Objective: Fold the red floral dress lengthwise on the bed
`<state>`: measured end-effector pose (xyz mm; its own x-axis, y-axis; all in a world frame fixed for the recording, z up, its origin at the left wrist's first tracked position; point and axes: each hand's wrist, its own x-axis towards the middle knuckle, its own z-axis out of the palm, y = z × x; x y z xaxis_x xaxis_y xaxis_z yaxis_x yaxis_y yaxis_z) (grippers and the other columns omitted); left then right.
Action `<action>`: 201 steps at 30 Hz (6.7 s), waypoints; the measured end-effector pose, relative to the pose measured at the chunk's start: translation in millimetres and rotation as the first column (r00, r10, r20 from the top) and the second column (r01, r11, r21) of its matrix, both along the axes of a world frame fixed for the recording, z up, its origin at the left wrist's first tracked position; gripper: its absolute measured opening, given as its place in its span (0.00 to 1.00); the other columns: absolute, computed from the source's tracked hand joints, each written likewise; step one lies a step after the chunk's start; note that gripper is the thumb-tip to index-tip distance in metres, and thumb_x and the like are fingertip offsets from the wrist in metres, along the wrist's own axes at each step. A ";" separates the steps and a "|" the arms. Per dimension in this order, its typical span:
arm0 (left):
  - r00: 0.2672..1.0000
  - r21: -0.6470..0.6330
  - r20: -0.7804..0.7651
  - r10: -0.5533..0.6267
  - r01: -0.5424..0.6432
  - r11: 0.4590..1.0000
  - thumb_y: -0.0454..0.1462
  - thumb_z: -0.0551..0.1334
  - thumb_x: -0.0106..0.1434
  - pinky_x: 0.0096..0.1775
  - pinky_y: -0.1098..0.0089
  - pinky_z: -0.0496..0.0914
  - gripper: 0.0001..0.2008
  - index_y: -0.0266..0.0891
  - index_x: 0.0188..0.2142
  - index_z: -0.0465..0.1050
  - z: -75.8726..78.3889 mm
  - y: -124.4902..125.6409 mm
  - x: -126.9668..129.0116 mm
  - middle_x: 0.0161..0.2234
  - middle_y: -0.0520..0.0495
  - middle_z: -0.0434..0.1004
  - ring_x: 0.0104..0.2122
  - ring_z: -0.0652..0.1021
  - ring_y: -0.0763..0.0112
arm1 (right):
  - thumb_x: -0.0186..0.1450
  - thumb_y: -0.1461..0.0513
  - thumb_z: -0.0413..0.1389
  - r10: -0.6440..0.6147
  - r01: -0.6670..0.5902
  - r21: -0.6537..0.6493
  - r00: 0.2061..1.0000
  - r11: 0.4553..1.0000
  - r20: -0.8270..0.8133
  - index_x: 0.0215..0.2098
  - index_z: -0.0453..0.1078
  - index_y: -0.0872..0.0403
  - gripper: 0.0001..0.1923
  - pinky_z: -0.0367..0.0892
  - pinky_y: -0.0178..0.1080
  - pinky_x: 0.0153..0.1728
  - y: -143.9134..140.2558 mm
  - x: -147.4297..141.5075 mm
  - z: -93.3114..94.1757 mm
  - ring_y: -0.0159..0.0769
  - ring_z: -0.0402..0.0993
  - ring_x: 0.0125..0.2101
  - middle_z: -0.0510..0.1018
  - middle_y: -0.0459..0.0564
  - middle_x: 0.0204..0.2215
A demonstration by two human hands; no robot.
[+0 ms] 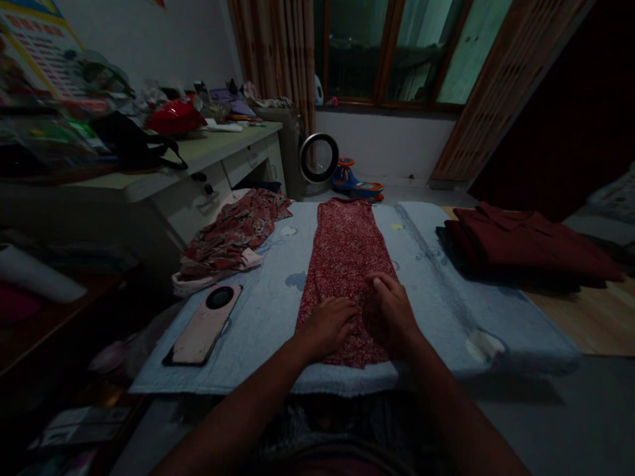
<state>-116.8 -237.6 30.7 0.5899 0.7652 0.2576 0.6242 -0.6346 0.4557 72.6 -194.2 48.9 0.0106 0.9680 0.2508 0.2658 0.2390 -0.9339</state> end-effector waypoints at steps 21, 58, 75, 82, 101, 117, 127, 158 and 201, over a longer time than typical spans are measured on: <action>0.995 -0.007 0.000 -0.099 0.099 0.995 0.33 0.57 0.69 0.64 0.58 0.62 0.17 0.43 0.56 0.71 -8.7 4.3 28.0 0.59 0.47 0.72 0.60 0.70 0.65 | 0.58 0.42 0.61 0.166 -0.367 0.029 0.487 0.930 0.857 0.70 0.50 0.54 0.51 0.41 0.59 0.66 85.6 10.5 -32.0 0.56 0.45 0.68 0.56 0.61 0.68; 0.997 -0.074 0.009 -0.071 0.071 0.995 0.32 0.58 0.66 0.65 0.54 0.60 0.22 0.45 0.59 0.67 -13.9 -1.5 25.9 0.63 0.50 0.68 0.63 0.67 0.64 | 0.64 0.54 0.58 -0.056 -0.100 0.153 0.628 0.983 0.776 0.62 0.62 0.56 0.30 0.61 0.52 0.55 130.6 27.9 -52.8 0.53 0.66 0.56 0.71 0.61 0.58; 0.998 -0.079 0.019 -0.064 0.066 0.995 0.30 0.58 0.65 0.65 0.53 0.60 0.23 0.45 0.59 0.68 -14.1 -2.3 25.0 0.62 0.49 0.69 0.64 0.66 0.63 | 0.61 0.48 0.60 0.098 -0.176 0.028 0.668 0.984 0.738 0.68 0.54 0.53 0.42 0.55 0.56 0.60 131.1 45.2 -49.0 0.53 0.64 0.61 0.67 0.61 0.62; 0.998 -0.077 0.032 -0.062 0.065 0.995 0.30 0.57 0.65 0.64 0.52 0.61 0.22 0.45 0.58 0.68 -11.9 -2.8 25.0 0.62 0.49 0.69 0.64 0.66 0.63 | 0.58 0.47 0.63 0.144 -0.222 0.003 0.642 0.975 0.753 0.70 0.49 0.50 0.49 0.48 0.58 0.62 129.5 47.4 -51.4 0.54 0.57 0.65 0.60 0.60 0.67; 0.998 -0.087 -0.001 -0.070 0.070 0.994 0.30 0.57 0.65 0.65 0.54 0.59 0.24 0.45 0.60 0.67 -12.0 -3.1 25.3 0.63 0.49 0.68 0.64 0.65 0.64 | 0.66 0.62 0.55 -0.070 -0.116 0.216 0.712 0.970 0.699 0.53 0.72 0.52 0.17 0.62 0.50 0.52 138.4 36.1 -36.5 0.49 0.69 0.50 0.76 0.57 0.51; 0.997 -0.107 -0.014 -0.073 0.071 0.992 0.30 0.57 0.64 0.66 0.55 0.58 0.23 0.43 0.59 0.67 -4.9 -3.8 27.1 0.63 0.48 0.68 0.64 0.65 0.64 | 0.71 0.61 0.50 0.177 -0.403 0.059 0.524 0.913 0.833 0.58 0.71 0.51 0.19 0.55 0.49 0.60 118.4 9.4 -39.9 0.43 0.64 0.57 0.72 0.54 0.57; 0.997 -0.114 0.011 -0.079 0.080 0.990 0.33 0.55 0.69 0.66 0.52 0.54 0.15 0.45 0.54 0.70 32.1 23.4 21.6 0.59 0.48 0.72 0.59 0.71 0.65 | 0.69 0.59 0.52 0.106 -0.331 0.107 0.566 0.937 0.817 0.60 0.68 0.54 0.21 0.54 0.51 0.62 116.3 9.8 -39.1 0.46 0.61 0.61 0.69 0.56 0.61; 0.909 0.099 -0.195 0.369 -0.356 0.929 0.40 0.56 0.69 0.56 0.54 0.66 0.17 0.39 0.55 0.67 -6.8 142.3 23.7 0.54 0.41 0.72 0.55 0.70 0.56 | 0.70 0.53 0.48 0.082 -0.139 -0.022 0.447 0.990 0.891 0.68 0.55 0.58 0.31 0.47 0.55 0.65 117.3 22.0 -44.9 0.47 0.51 0.68 0.55 0.61 0.69; 0.881 0.037 -0.279 0.381 -0.387 0.921 0.46 0.53 0.70 0.67 0.50 0.49 0.28 0.37 0.66 0.58 -21.4 152.1 23.0 0.69 0.39 0.54 0.69 0.54 0.54 | 0.71 0.45 0.42 0.101 -0.143 -0.048 0.394 0.989 0.914 0.71 0.48 0.55 0.37 0.41 0.59 0.66 176.2 5.4 -51.6 0.48 0.44 0.70 0.48 0.59 0.71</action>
<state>-93.8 -85.5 9.3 0.2936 0.9494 0.1114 0.9192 -0.3124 0.2398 78.0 -17.9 -2.7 -0.3623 0.9298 0.0644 0.9184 0.3679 -0.1457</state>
